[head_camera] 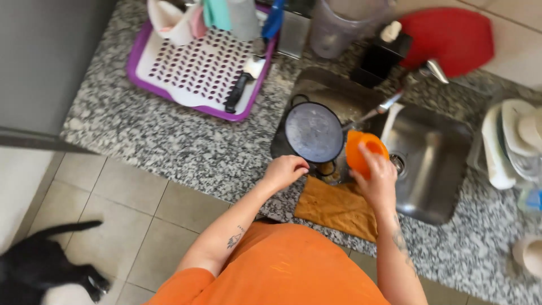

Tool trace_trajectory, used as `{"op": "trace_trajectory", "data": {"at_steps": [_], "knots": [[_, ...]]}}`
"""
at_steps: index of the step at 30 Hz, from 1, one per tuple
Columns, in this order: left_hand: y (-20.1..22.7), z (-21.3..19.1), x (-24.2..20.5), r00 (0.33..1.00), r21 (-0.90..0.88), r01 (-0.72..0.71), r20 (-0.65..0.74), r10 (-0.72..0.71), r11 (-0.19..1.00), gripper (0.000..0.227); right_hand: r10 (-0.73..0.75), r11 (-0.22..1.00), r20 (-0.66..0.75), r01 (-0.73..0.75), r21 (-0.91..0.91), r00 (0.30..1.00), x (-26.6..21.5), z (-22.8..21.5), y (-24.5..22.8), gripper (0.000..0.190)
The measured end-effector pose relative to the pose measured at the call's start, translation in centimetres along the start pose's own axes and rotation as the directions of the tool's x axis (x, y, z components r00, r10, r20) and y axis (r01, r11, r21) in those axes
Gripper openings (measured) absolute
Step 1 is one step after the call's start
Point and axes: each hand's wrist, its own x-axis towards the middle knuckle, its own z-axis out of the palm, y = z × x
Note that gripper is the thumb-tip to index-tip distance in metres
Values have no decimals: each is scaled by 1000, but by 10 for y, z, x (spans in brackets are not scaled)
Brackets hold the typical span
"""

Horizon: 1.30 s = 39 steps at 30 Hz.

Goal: Washing various kitchen utensils and dishes in a sink using a sponge and soap.

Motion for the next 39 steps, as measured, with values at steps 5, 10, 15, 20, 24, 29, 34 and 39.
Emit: {"op": "trace_trajectory", "data": {"at_steps": [5,10,15,20,24,29,34,39], "knots": [[-5,1,2,998,30,0,57,-2,1000,16,-192,942,92,210,-262,977,-28,17,12,71],[23,-27,-8,993,-179,14,115,6,984,42,-40,999,84,41,-2,996,-22,19,-27,75],[29,-20,11,996,-479,-68,-87,29,875,77,478,354,212,-408,842,852,6,34,-86,66],[42,-93,38,792,-534,-120,-560,-243,837,71,240,362,380,-445,819,893,33,56,-57,56],[-52,-175,73,642,-328,160,-682,-350,931,77,465,563,289,-531,633,837,44,42,18,35],[-119,-231,116,661,148,145,-750,15,978,48,639,725,463,-682,-95,614,33,60,70,25],[-106,-214,129,685,144,227,-727,-53,963,69,499,829,685,-524,-198,531,1,156,112,61],[-16,-142,93,600,186,188,-799,37,964,57,482,831,677,-535,-151,557,2,186,112,50]]}}
